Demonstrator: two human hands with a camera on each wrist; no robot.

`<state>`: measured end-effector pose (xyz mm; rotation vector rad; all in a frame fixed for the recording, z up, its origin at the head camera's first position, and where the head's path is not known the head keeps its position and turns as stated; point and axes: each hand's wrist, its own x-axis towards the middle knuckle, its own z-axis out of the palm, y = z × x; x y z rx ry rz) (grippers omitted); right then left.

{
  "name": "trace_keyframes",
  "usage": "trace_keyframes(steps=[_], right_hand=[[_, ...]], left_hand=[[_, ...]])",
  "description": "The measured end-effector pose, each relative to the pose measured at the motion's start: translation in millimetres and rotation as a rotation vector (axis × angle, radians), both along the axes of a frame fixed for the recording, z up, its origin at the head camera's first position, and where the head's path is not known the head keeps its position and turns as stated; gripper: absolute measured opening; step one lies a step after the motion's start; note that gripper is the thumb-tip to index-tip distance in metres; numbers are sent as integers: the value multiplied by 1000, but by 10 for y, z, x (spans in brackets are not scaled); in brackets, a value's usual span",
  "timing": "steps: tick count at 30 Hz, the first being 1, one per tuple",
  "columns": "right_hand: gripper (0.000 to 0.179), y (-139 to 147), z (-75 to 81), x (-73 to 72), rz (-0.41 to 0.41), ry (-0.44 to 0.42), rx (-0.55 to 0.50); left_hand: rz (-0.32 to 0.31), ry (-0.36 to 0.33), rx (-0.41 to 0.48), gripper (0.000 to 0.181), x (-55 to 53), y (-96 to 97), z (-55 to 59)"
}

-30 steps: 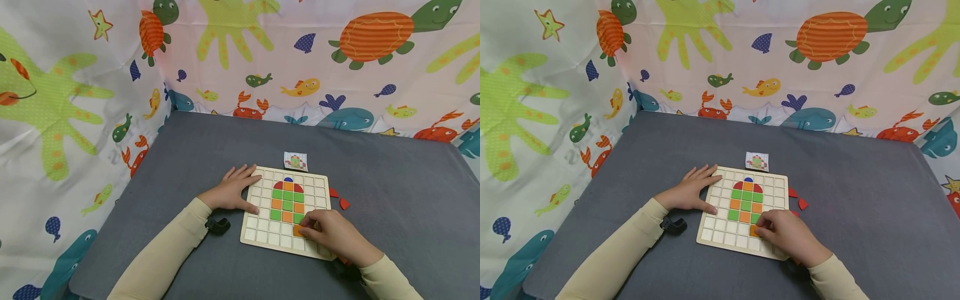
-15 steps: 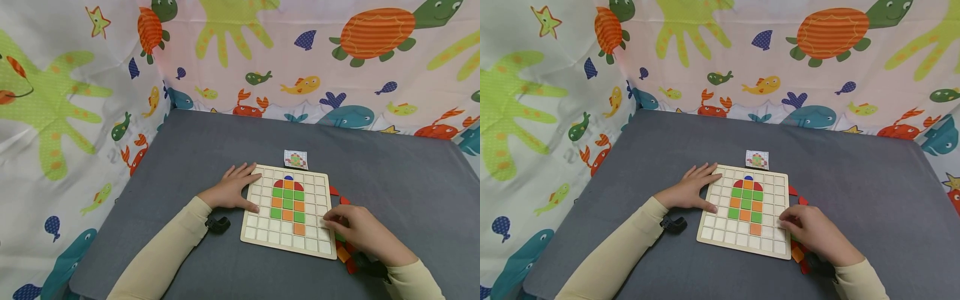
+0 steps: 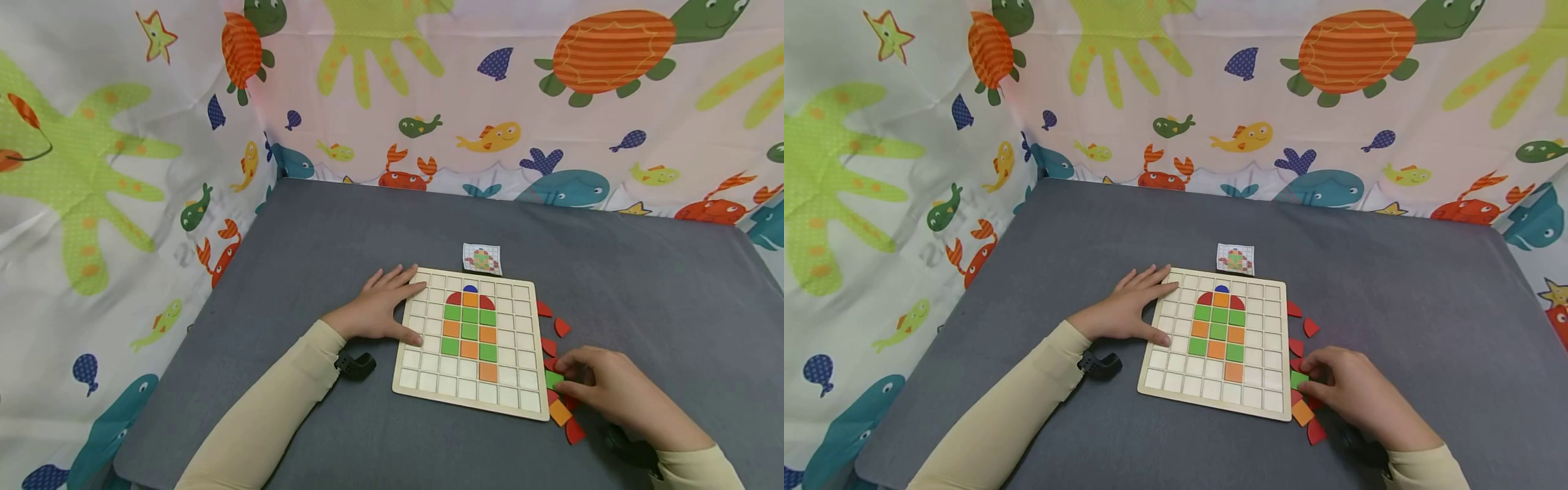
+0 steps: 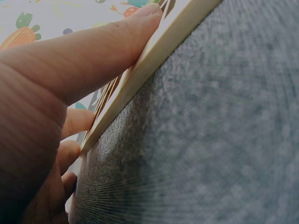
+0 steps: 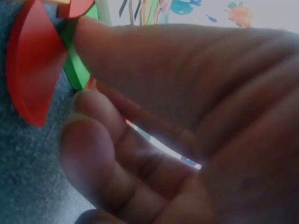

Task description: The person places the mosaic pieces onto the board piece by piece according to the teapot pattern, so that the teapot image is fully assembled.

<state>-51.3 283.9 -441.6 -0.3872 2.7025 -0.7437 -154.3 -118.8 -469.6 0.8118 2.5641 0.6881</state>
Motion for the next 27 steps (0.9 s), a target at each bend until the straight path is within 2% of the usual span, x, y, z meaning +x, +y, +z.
trace_keyframes(steps=[5, 12, 17, 23, 27], right_hand=[[24, -28, -4, -2, -5, -16, 30], [20, -54, -3, 46, 49, 21, 59], [20, -73, 10, 64, 27, 20, 56], [19, -82, 92, 76, 11, 66, 34], [17, -137, 164, 56, 17, 68, 15]], left_hand=[[3, -6, 5, 111, -3, -1, -15], [2, -7, 7, 112, -13, 6, -23], [5, -11, 13, 112, -7, -1, -32], [7, 0, 3, 112, -10, -8, -53], [10, 1, -8, 112, -19, -2, -59]])
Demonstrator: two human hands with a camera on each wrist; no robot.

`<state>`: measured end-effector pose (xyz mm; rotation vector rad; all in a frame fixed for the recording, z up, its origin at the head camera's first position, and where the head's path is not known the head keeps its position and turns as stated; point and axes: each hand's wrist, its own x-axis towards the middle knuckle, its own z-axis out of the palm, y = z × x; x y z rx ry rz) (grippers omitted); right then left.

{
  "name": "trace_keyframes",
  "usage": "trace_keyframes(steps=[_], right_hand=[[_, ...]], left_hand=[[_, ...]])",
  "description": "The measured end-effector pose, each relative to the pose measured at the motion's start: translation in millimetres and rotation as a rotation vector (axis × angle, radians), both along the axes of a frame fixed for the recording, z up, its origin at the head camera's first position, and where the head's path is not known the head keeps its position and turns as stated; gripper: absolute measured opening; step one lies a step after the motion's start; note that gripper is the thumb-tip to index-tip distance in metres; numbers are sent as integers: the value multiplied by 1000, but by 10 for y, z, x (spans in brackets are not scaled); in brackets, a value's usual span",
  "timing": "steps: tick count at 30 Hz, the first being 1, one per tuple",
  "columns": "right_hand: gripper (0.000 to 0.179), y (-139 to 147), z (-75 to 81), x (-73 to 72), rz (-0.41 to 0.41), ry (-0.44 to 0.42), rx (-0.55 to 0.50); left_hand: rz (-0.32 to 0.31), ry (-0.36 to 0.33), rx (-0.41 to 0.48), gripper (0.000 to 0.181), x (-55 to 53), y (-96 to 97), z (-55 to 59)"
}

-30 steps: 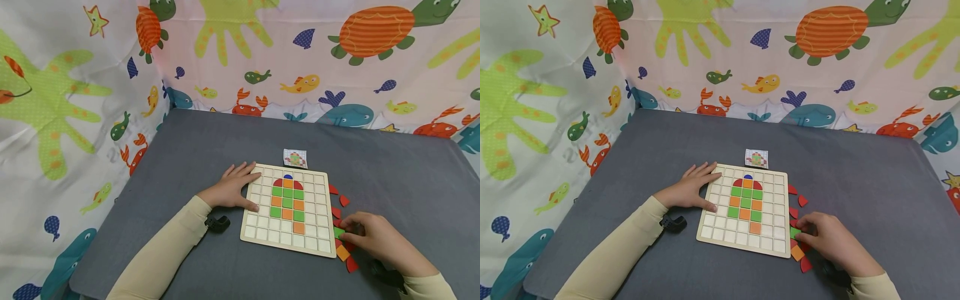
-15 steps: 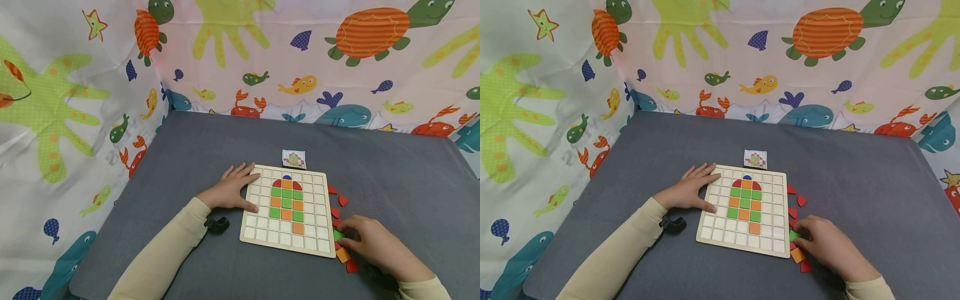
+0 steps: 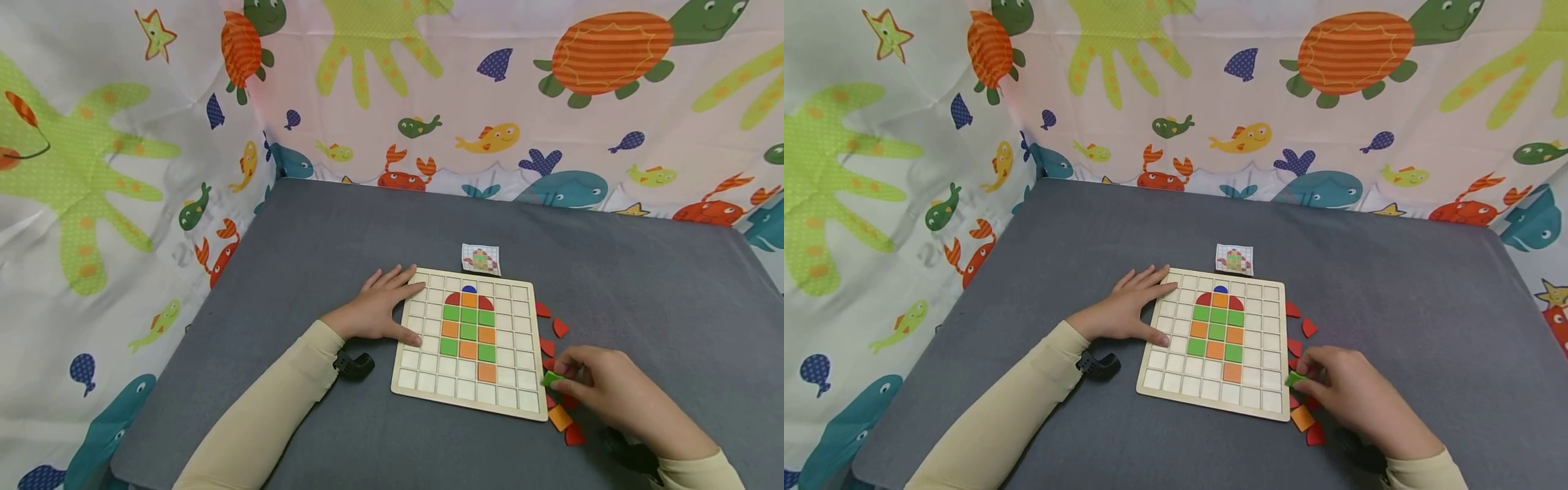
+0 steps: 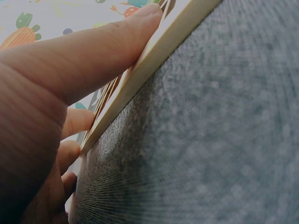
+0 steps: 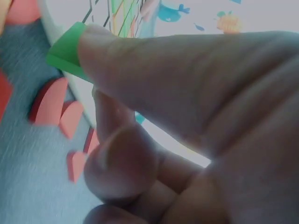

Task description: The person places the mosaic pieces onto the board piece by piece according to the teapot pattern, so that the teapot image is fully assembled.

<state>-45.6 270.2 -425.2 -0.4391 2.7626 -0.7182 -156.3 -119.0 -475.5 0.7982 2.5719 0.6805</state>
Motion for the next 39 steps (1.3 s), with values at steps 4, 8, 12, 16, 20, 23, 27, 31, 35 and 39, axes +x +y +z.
trace_keyframes(steps=[4, 8, 12, 16, 20, 23, 27, 31, 35, 39], right_hand=[[19, -135, 24, -54, 44, 32, -38], [18, -322, 32, -108, 101, 84, -60], [17, -540, 64, -164, 166, 118, -61], [17, -736, 86, -213, 223, 149, -68], [19, -885, 62, -246, 258, 153, -70], [18, -960, -7, -258, 293, 150, -66], [17, -1001, -92, -255, 323, 165, -66], [17, -1006, -132, -249, 321, 178, -71], [17, -998, -165, -236, 300, 204, -56], [17, -910, -143, -220, 256, 192, -54]], left_hand=[[2, 3, -4, 112, -2, -2, 14], [-6, 8, 1, 111, 0, -7, 20], [-10, 6, 9, 111, 3, -12, 27], [-6, 5, 9, 111, 0, -15, 34], [-13, 6, 12, 111, -3, -14, 28], [-15, 8, 13, 112, -3, -13, 15], [-12, 10, 5, 112, 1, -9, 4], [-8, 10, 4, 112, 1, -7, -1], [-4, 8, 3, 112, -1, -4, -9], [-1, 11, -3, 112, -6, 10, -12]])
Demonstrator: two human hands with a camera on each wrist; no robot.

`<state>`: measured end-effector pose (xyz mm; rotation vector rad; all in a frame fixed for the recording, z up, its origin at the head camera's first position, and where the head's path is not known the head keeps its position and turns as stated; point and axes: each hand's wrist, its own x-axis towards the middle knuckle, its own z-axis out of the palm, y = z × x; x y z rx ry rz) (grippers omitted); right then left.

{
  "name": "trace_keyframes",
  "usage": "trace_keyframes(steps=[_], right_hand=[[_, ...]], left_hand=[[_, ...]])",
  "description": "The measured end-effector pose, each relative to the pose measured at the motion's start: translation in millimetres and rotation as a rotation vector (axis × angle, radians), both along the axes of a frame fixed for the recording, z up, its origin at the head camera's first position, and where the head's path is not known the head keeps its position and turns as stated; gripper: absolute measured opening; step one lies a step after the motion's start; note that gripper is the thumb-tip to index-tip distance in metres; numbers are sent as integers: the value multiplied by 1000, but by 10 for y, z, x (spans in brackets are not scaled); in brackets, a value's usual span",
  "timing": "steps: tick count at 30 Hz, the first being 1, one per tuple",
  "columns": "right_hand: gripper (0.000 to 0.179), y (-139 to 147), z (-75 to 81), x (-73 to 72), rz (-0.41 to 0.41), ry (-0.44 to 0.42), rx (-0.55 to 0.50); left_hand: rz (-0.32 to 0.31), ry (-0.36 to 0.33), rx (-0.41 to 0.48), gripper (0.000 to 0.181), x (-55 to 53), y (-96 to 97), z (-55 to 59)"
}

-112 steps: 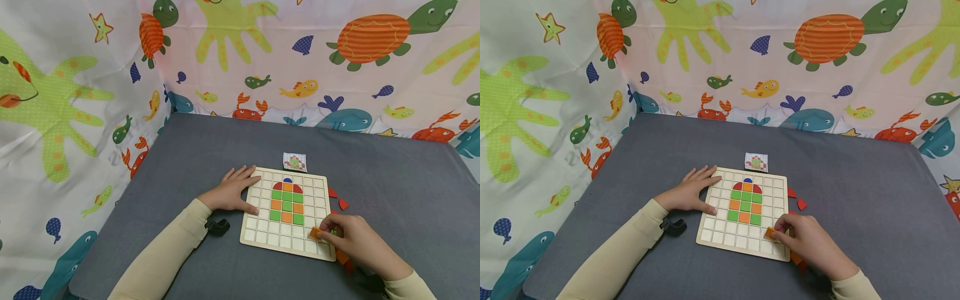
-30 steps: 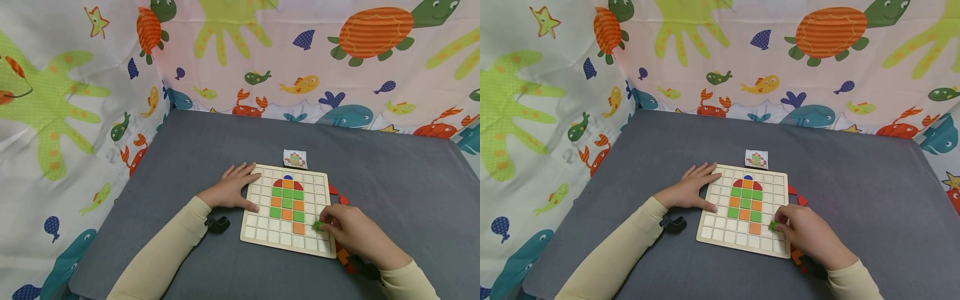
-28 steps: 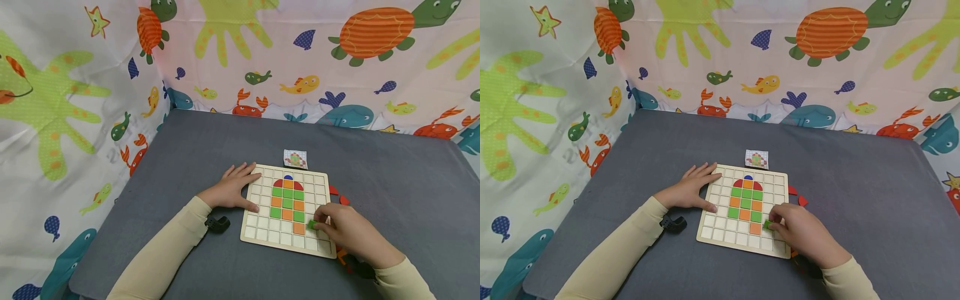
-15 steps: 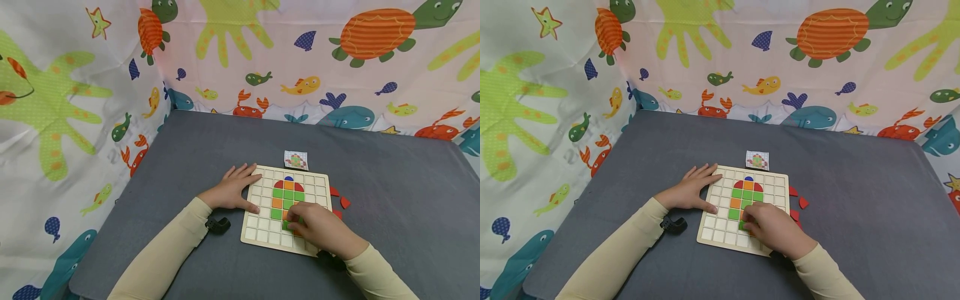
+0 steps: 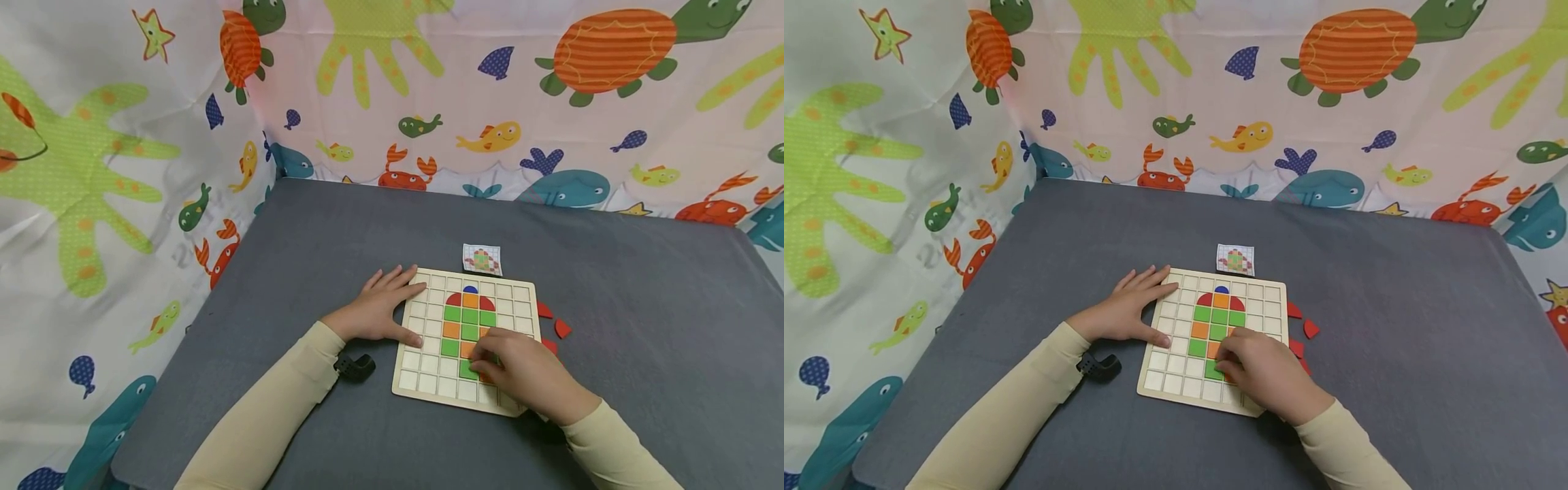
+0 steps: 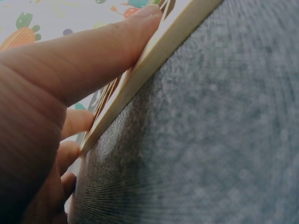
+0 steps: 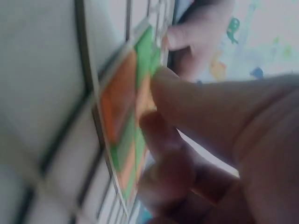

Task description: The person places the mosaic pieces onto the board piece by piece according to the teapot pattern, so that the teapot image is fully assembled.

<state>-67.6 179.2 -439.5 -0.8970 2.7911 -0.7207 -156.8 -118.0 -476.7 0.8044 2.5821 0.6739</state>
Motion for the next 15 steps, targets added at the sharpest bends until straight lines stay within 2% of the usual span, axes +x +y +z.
trace_keyframes(steps=[5, 10, 15], right_hand=[[10, 259, 63, 0, -18, -89, -34], [10, 602, 98, 53, -61, -94, -32], [12, 843, 70, 152, -80, -136, -10]], left_hand=[[3, -7, -9, 112, 12, -15, 11], [-11, 5, -3, 111, -8, -5, 34], [-12, -5, -8, 112, -7, -17, 44]])
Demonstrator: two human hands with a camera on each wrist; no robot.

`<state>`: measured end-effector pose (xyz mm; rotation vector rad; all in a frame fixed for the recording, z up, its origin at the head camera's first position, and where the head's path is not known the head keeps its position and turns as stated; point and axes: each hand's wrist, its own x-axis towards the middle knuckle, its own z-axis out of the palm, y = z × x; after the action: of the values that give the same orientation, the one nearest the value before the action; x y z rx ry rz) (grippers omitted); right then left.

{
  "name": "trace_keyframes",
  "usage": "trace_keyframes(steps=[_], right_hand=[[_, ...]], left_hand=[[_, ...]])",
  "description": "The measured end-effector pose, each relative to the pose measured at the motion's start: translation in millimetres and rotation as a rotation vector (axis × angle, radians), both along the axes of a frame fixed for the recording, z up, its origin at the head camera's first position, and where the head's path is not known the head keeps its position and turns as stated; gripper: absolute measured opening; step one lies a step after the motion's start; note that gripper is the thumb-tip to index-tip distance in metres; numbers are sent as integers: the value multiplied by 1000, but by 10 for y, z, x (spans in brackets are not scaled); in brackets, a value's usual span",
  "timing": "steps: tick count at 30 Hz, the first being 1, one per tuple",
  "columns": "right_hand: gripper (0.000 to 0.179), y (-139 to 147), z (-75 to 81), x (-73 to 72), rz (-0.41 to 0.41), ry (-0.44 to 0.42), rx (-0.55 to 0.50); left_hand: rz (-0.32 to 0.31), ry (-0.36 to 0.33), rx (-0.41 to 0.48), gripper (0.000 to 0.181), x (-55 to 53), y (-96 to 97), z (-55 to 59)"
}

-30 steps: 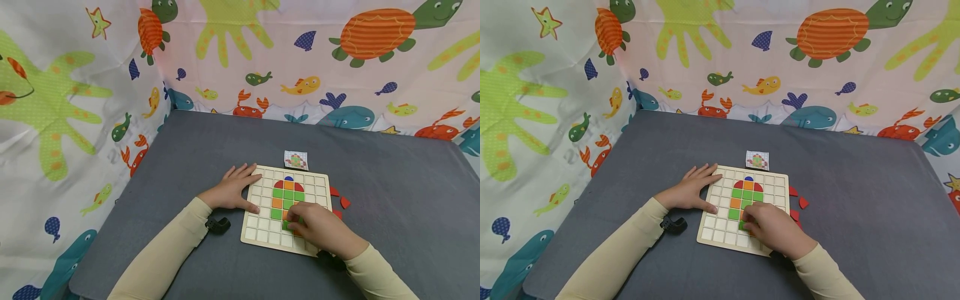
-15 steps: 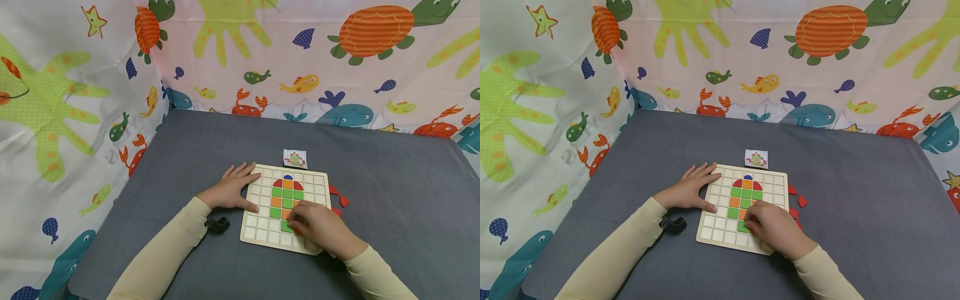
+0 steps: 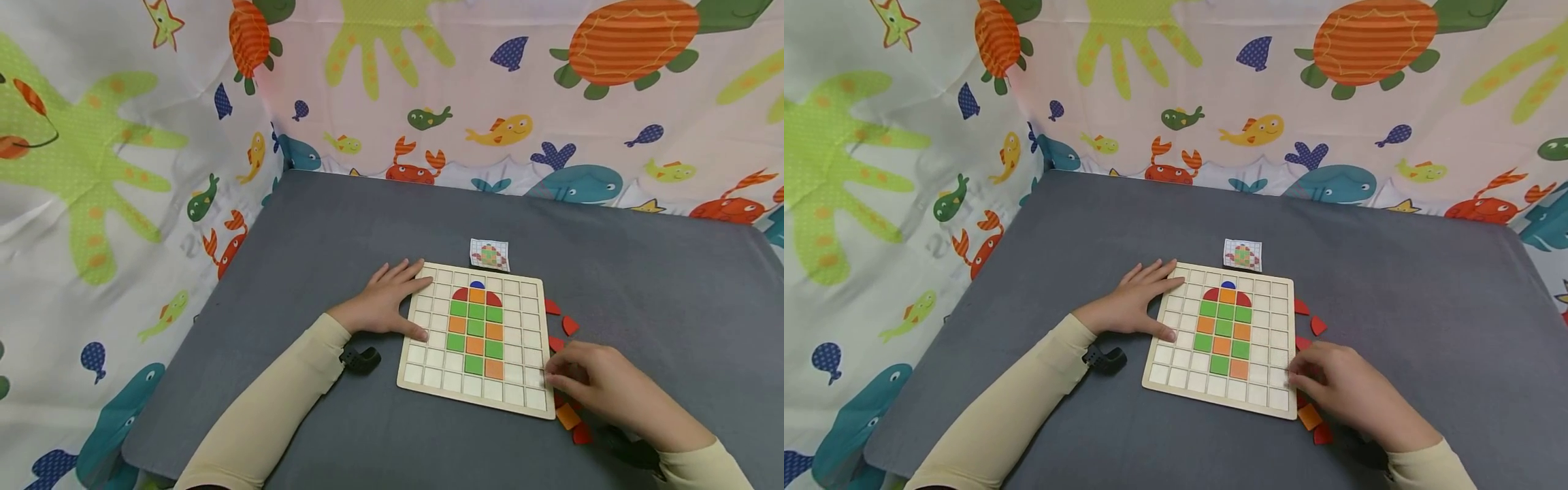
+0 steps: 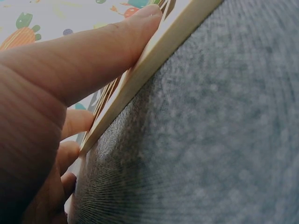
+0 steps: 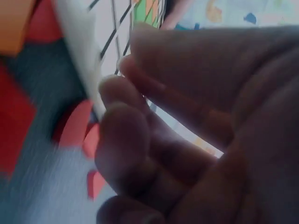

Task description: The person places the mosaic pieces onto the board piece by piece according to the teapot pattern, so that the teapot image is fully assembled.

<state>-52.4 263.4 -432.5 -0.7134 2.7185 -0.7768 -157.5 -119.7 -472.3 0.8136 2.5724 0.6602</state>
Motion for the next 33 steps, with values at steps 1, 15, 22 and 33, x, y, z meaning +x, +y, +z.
trace_keyframes(steps=[1, 15, 22, 33], right_hand=[[13, 37, -10, 22, 3, -19, 2], [34, 140, -68, 207, -71, -125, 266], [30, 163, -91, 310, -101, -89, 251], [28, 174, -33, 232, -26, -52, 110]], left_hand=[[0, -3, -2, 112, 0, 0, 3], [2, 6, -9, 113, -7, 0, -5], [3, -2, 12, 112, -4, -6, -30], [4, -5, 14, 112, 6, 2, 4]])
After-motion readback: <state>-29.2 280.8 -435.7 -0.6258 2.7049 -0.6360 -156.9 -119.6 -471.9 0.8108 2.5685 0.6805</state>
